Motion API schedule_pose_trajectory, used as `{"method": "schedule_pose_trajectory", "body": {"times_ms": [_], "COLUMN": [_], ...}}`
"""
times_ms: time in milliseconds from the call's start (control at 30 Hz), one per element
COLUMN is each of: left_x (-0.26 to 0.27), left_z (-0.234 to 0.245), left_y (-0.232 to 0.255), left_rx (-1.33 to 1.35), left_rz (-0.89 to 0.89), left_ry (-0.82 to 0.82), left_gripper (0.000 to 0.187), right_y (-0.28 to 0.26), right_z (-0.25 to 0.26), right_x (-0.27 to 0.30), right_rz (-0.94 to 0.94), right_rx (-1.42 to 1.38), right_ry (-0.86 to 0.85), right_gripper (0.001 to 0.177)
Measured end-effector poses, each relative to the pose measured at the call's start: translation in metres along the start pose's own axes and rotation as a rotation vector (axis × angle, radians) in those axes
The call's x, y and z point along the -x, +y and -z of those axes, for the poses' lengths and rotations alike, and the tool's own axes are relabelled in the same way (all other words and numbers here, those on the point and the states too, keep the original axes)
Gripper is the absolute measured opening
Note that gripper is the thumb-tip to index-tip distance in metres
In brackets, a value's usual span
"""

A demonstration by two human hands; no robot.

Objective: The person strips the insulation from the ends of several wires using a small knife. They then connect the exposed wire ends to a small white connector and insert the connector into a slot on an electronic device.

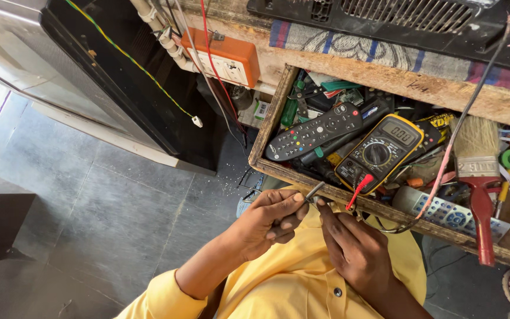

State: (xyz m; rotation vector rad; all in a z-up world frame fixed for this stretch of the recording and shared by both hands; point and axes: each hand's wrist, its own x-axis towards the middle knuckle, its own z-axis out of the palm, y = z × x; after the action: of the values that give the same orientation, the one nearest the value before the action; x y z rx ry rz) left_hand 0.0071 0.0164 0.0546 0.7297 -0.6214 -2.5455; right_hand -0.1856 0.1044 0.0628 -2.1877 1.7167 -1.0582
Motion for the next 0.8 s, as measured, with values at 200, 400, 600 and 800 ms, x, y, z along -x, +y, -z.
{"method": "schedule_pose_trajectory", "body": {"times_ms": [200,400,600,800], "left_x": [0.002,0.008,0.008,0.009], "left_z": [-0.012,-0.031,-0.041,-0.04], "left_y": [0.003,0.012,0.018,0.014], "left_rx": [-0.824,-1.197,-1.227,-1.332], "left_rz": [-0.346,-0.687,-0.694,-0.8], "left_ry": [0.197,0.314,0.37,0.384], "left_gripper": [0.034,0.01,0.009,0.013], "right_y": [-0.001,-0.002,0.0,0.003], "right_z": [0.002,0.001,-0.002,-0.004], "right_x": [-0.003,-0.003,-0.002,0.0], "right_rz": [-0.05,-0.083,-0.091,-0.073], "right_rx": [-0.055,-0.071,-0.079,-0.093], "right_ry": [-0.053,-0.083,-0.068,-0.07], "right_gripper": [0.044,0.046,0.047,0.047]}}
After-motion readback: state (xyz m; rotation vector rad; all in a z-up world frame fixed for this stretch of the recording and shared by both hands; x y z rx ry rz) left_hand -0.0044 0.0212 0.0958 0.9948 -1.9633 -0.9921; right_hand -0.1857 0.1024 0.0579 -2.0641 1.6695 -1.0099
